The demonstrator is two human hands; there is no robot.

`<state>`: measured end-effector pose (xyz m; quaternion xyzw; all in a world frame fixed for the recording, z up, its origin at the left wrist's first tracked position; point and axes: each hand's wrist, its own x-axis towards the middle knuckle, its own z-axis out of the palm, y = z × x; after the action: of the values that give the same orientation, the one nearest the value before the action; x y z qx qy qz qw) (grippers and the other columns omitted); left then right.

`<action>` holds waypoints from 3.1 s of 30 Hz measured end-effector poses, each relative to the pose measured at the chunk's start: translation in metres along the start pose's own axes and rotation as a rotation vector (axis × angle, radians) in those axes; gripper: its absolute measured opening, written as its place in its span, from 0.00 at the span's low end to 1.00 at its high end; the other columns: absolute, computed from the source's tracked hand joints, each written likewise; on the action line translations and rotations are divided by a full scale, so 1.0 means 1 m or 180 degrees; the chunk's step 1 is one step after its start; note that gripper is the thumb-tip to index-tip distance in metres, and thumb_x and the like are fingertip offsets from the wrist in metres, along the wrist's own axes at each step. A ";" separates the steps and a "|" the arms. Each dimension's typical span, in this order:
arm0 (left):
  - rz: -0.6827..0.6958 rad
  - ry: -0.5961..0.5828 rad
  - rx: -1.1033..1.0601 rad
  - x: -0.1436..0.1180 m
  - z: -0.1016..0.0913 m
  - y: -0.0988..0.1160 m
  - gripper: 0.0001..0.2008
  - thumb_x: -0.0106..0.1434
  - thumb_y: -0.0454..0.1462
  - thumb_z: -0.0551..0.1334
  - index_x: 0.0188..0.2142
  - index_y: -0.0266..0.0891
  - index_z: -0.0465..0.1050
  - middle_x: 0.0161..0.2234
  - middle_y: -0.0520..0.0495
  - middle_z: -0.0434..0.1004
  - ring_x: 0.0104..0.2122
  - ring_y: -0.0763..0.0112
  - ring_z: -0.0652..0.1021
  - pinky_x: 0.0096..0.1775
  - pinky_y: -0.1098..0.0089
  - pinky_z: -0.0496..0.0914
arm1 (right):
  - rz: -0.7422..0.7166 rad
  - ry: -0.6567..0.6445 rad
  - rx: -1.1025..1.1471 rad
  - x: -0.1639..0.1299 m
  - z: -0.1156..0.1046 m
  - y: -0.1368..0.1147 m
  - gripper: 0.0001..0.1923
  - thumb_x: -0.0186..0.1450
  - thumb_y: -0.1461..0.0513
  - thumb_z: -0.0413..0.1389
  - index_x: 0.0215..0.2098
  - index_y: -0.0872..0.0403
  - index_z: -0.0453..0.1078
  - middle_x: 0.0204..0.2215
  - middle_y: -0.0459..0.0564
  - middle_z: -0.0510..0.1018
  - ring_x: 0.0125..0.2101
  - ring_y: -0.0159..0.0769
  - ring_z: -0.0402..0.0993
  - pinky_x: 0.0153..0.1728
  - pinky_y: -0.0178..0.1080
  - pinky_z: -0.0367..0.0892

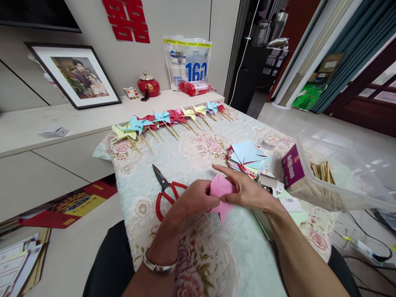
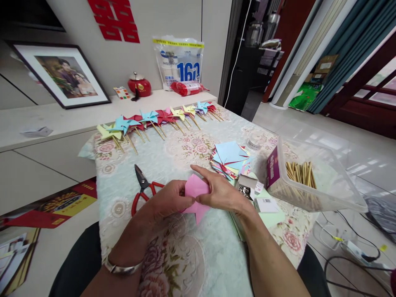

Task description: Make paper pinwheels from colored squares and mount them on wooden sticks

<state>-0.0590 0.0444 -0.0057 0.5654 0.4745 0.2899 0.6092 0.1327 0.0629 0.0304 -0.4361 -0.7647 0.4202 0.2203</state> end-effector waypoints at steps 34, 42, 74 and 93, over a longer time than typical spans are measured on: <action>0.0291 0.0891 -0.1973 0.001 0.017 0.024 0.19 0.49 0.39 0.72 0.40 0.32 0.80 0.28 0.46 0.82 0.31 0.62 0.79 0.36 0.67 0.70 | 0.0161 0.1748 0.2431 0.021 0.039 0.002 0.33 0.50 0.63 0.66 0.54 0.54 0.67 0.38 0.46 0.78 0.37 0.38 0.73 0.37 0.36 0.66; 0.0250 0.0992 -0.1885 0.004 0.011 0.017 0.15 0.49 0.38 0.70 0.36 0.31 0.80 0.26 0.46 0.80 0.27 0.66 0.77 0.34 0.68 0.70 | 0.0234 0.1566 0.2500 0.020 0.035 0.004 0.34 0.52 0.59 0.69 0.55 0.54 0.69 0.39 0.49 0.78 0.38 0.39 0.74 0.40 0.39 0.68; 0.0180 0.1222 -0.1459 0.002 -0.001 0.022 0.10 0.46 0.38 0.70 0.27 0.33 0.78 0.22 0.52 0.75 0.22 0.75 0.70 0.27 0.74 0.62 | -0.0579 0.0619 0.0203 0.008 0.016 -0.003 0.07 0.64 0.63 0.58 0.28 0.54 0.71 0.24 0.43 0.67 0.25 0.31 0.61 0.26 0.34 0.56; 0.0203 0.0870 -0.1470 0.004 -0.002 0.011 0.11 0.49 0.39 0.71 0.30 0.33 0.78 0.23 0.51 0.75 0.22 0.74 0.70 0.27 0.73 0.60 | -0.0052 0.0808 0.0301 0.011 0.020 0.002 0.08 0.59 0.63 0.57 0.23 0.54 0.67 0.18 0.39 0.63 0.21 0.28 0.56 0.22 0.32 0.51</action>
<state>-0.0569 0.0511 0.0044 0.3818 0.4556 0.4832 0.6428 0.1141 0.0642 0.0173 -0.4687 -0.7135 0.3954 0.3390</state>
